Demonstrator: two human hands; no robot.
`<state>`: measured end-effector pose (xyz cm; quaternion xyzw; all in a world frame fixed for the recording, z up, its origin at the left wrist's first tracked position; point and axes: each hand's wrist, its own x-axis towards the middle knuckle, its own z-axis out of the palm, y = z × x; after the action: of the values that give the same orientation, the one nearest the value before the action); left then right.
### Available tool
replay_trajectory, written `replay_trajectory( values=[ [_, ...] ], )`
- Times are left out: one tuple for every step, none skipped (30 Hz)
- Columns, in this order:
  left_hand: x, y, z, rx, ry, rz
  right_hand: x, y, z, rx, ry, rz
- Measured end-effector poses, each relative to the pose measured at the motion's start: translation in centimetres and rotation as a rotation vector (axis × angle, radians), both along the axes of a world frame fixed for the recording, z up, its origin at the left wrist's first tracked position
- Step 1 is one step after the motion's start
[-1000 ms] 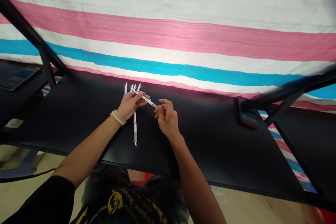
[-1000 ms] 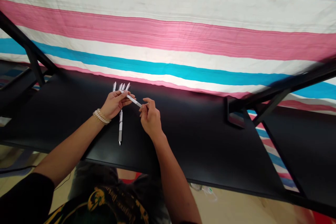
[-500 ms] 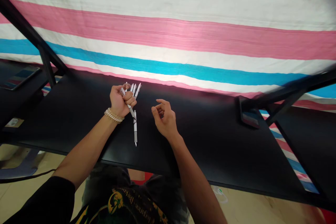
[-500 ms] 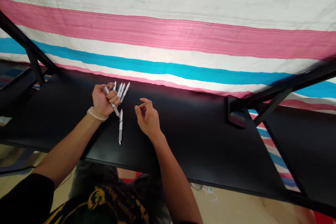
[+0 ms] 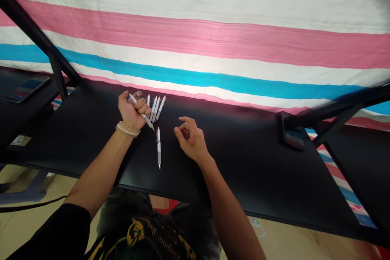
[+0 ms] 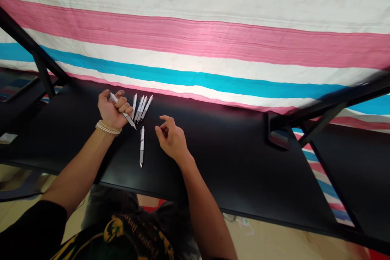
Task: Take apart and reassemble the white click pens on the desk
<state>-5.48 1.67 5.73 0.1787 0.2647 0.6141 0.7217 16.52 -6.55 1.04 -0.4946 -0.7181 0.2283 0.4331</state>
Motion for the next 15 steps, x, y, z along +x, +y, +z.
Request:
replay_trajectory(
  values=[
    [-0.4,0.2,0.0,0.010,-0.011,0.010,0.0,-0.1,0.2,-0.022,0.002,0.041],
    [-0.9,0.5,0.0,0.013,-0.016,0.027,0.0,-0.3,0.4,-0.050,0.007,0.086],
    [-1.4,0.7,-0.1,0.008,-0.014,0.052,0.1,-0.5,0.7,-0.083,0.013,0.138],
    [-1.9,1.1,-0.1,-0.002,-0.008,0.081,0.1,-0.7,1.0,-0.123,0.018,0.201],
    [-2.5,1.4,-0.2,-0.014,0.004,0.113,0.0,-0.9,1.2,-0.168,0.021,0.276],
    [-3.0,1.7,-0.3,-0.024,0.020,0.143,-0.1,-1.0,1.5,-0.218,0.020,0.358],
    [-3.4,2.1,-0.5,-0.032,0.044,0.175,-0.2,-1.2,1.6,-0.268,0.013,0.439],
    [-3.8,2.5,-0.8,-0.039,0.079,0.211,-0.4,-1.4,1.7,-0.310,-0.002,0.509],
    [-3.9,2.9,-1.1,-0.043,0.125,0.253,-0.7,-1.5,1.7,-0.339,-0.024,0.562],
    [-4.0,3.3,-1.6,-0.045,0.182,0.301,-1.0,-1.6,1.6,-0.350,-0.055,0.591],
    [-3.9,3.6,-2.1,-0.046,0.247,0.353,-1.4,-1.7,1.4,-0.343,-0.092,0.599],
    [-3.7,4.0,-2.7,-0.045,0.318,0.395,-1.7,-1.7,1.2,-0.326,-0.134,0.596],
    [-3.5,4.2,-3.4,-0.046,0.396,0.423,-2.0,-1.7,1.0,-0.307,-0.176,0.585],
    [-3.2,4.4,-4.0,-0.052,0.477,0.429,-2.2,-1.7,0.8,-0.291,-0.215,0.570],
    [-3.0,4.5,-4.6,-0.059,0.553,0.422,-2.3,-1.6,0.7,-0.281,-0.246,0.554]
  ],
)
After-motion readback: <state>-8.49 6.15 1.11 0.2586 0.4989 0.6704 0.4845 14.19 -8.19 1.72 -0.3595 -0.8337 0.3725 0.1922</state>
